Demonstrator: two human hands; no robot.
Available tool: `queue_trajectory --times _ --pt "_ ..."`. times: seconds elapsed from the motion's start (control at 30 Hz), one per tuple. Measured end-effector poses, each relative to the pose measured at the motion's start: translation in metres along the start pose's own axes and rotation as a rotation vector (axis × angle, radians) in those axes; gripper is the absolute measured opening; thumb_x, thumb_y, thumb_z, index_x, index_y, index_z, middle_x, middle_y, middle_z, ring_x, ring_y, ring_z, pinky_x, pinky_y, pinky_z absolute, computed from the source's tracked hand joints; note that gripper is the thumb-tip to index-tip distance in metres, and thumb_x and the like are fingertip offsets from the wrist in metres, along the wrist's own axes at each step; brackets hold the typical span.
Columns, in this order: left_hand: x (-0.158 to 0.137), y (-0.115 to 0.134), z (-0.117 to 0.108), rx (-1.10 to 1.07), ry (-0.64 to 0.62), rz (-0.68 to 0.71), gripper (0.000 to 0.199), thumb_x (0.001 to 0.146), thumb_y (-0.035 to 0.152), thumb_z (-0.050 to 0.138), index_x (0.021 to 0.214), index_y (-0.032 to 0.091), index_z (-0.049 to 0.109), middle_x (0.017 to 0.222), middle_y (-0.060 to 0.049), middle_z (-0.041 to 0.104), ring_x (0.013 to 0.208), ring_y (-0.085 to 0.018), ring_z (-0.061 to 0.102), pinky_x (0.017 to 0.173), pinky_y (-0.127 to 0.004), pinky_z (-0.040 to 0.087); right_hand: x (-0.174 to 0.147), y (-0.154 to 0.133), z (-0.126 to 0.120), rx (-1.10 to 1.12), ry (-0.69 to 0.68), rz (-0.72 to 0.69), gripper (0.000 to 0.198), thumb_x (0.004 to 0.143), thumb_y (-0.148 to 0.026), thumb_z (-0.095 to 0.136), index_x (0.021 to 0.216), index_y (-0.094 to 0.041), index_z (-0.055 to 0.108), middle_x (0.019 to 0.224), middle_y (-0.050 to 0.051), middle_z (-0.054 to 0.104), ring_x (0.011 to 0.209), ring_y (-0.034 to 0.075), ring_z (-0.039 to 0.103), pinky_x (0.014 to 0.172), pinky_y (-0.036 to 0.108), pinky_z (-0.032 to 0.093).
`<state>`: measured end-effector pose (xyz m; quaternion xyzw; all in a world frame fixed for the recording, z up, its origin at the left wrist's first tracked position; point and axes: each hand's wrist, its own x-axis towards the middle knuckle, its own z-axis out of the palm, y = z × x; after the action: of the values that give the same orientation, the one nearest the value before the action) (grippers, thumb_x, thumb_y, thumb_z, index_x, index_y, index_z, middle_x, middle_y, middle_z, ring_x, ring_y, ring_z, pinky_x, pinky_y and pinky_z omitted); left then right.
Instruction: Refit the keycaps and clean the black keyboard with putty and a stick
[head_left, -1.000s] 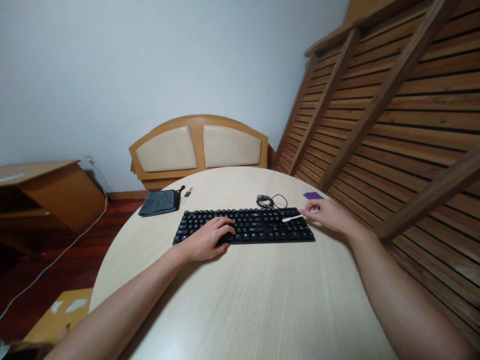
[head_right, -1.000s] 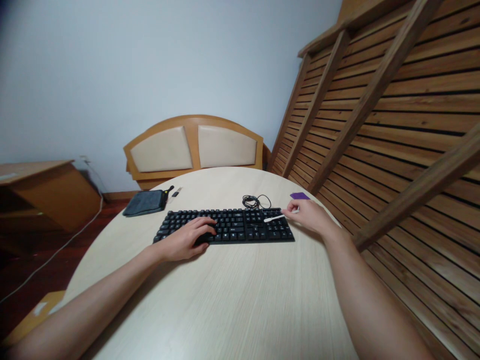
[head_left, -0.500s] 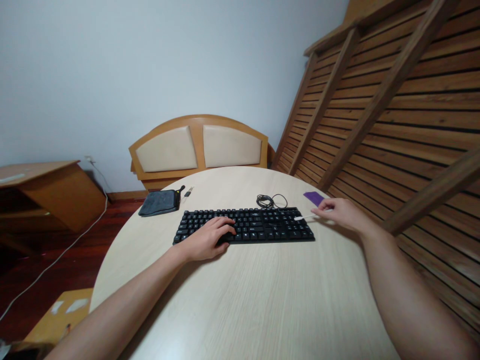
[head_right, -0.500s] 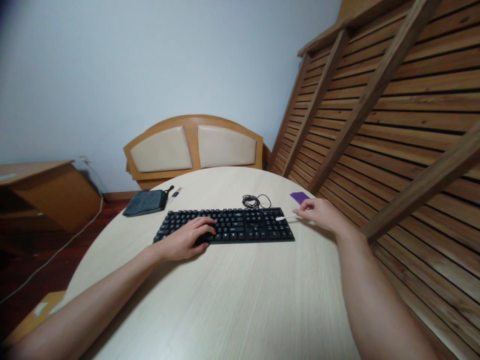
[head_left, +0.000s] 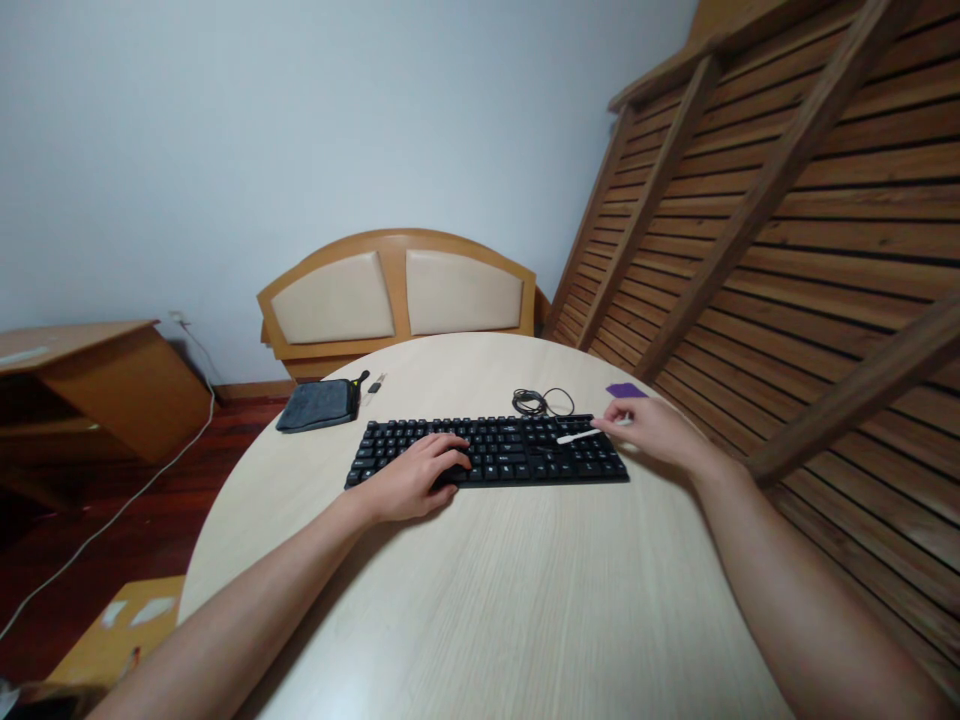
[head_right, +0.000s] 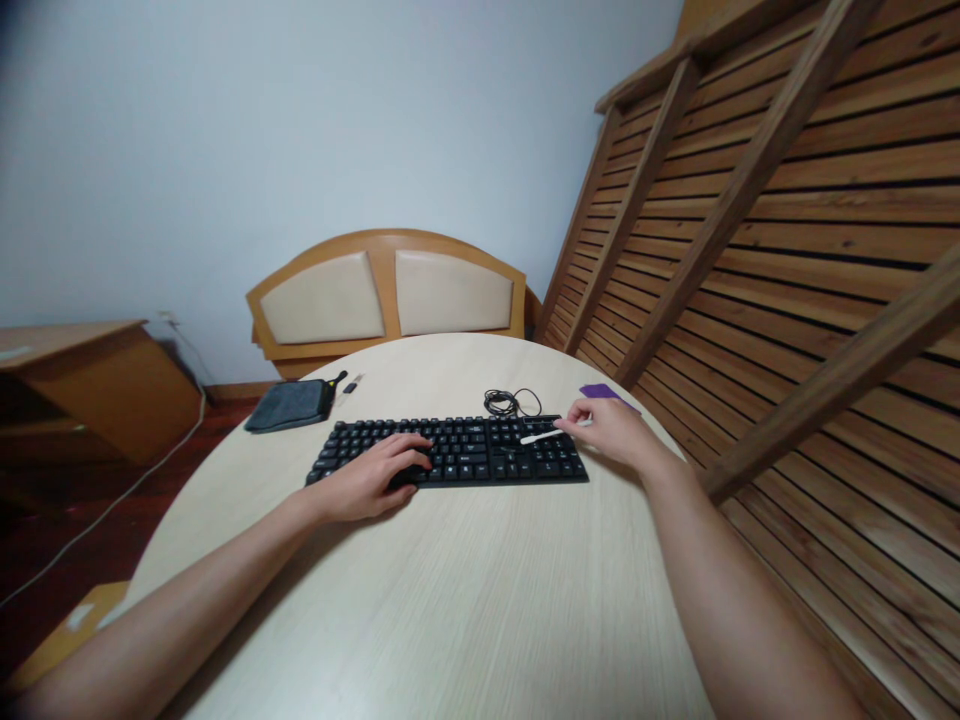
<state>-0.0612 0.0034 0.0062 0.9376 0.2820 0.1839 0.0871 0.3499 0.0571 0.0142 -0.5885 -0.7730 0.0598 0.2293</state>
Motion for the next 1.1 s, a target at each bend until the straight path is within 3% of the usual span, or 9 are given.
queue_trajectory --times 0.3,0.4,0.73,1.1 --pt "0.001 0.002 -0.001 0.002 0.002 -0.002 0.035 0.084 0.011 0.059 0.117 0.022 0.057 0.138 -0.011 0.053 0.131 -0.028 0.048 0.111 -0.048 0.042 -0.009 0.028 -0.017 0.062 -0.044 0.144 0.046 0.078 -0.066 0.065 0.068 -0.022 0.068 0.068 0.004 0.070 0.063 0.021 0.063 0.057 0.031 0.040" --pt "0.001 0.001 -0.001 0.003 -0.004 -0.001 0.034 0.085 0.011 0.060 0.117 0.021 0.057 0.137 -0.011 0.053 0.131 -0.028 0.048 0.111 -0.048 0.041 -0.009 0.027 -0.016 0.075 -0.033 0.132 0.046 0.079 -0.066 0.064 0.069 -0.022 0.069 0.068 0.004 0.070 0.063 0.021 0.063 0.057 0.030 0.041" --pt "0.000 0.000 -0.001 0.005 -0.009 -0.004 0.035 0.085 0.011 0.060 0.119 0.022 0.057 0.138 -0.011 0.052 0.131 -0.028 0.048 0.112 -0.046 0.041 0.000 -0.032 0.008 0.038 0.008 -0.028 0.039 0.087 -0.060 0.058 0.074 -0.025 0.070 0.081 0.006 0.075 0.076 0.025 0.068 0.064 0.032 0.043" --pt "-0.001 0.000 -0.001 -0.022 -0.013 -0.018 0.036 0.087 0.014 0.060 0.122 0.022 0.060 0.137 -0.011 0.050 0.128 -0.027 0.049 0.110 -0.044 0.042 -0.006 -0.094 0.036 0.025 0.036 -0.016 0.030 0.091 -0.051 0.058 0.078 -0.027 0.070 0.081 0.000 0.074 0.076 0.021 0.066 0.062 0.029 0.037"
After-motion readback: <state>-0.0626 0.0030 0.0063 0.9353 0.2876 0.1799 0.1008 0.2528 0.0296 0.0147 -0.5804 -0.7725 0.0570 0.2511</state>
